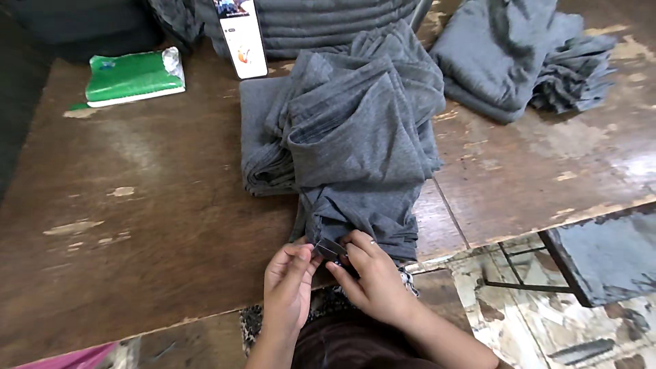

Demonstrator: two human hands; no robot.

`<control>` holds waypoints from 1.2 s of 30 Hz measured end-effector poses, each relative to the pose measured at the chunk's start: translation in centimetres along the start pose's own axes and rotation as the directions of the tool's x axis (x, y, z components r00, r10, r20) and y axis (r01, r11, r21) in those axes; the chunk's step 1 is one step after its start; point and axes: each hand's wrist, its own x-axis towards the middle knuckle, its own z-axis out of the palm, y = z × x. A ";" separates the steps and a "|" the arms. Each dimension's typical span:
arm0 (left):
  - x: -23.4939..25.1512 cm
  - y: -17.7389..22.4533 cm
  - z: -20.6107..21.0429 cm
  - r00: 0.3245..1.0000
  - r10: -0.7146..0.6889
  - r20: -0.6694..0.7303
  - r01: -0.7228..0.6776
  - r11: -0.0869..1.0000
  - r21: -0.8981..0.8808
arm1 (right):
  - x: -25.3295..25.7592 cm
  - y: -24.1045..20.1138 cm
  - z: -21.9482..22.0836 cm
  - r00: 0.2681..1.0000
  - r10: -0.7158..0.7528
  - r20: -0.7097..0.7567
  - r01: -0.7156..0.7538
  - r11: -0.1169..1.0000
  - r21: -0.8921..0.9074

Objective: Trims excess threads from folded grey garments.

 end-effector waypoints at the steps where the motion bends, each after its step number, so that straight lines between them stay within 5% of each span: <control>1: -0.1 0.0 0.0 1.000 0.008 0.009 -0.008 1.000 0.017 | 0.2 -0.2 0.1 1.000 0.002 -0.002 -0.002 1.000 -0.009; 7: -0.2 -0.1 -0.2 1.000 0.021 0.015 -0.022 0.999 0.034 | 0.7 -0.2 0.5 1.000 -0.021 0.002 0.022 0.999 -0.043; 12: 0.8 0.1 0.3 1.000 0.015 -0.018 -0.012 0.990 0.142 | 0.4 0.5 -0.6 0.997 0.009 0.071 -0.032 0.947 0.319; 19: 3.0 -0.1 0.6 0.986 0.081 0.146 -0.110 0.972 0.207 | 2.2 0.9 -0.1 0.992 0.025 -0.123 0.055 0.794 0.606; 27: 2.7 -0.9 0.5 0.980 0.129 0.153 -0.139 0.989 0.058 | 3.8 0.1 1.1 0.920 0.048 -0.389 0.159 0.861 0.483; 36: 3.1 -0.8 0.9 0.966 0.188 0.180 -0.226 0.948 0.225 | 3.8 0.6 0.1 0.977 0.096 -0.188 0.060 0.729 0.682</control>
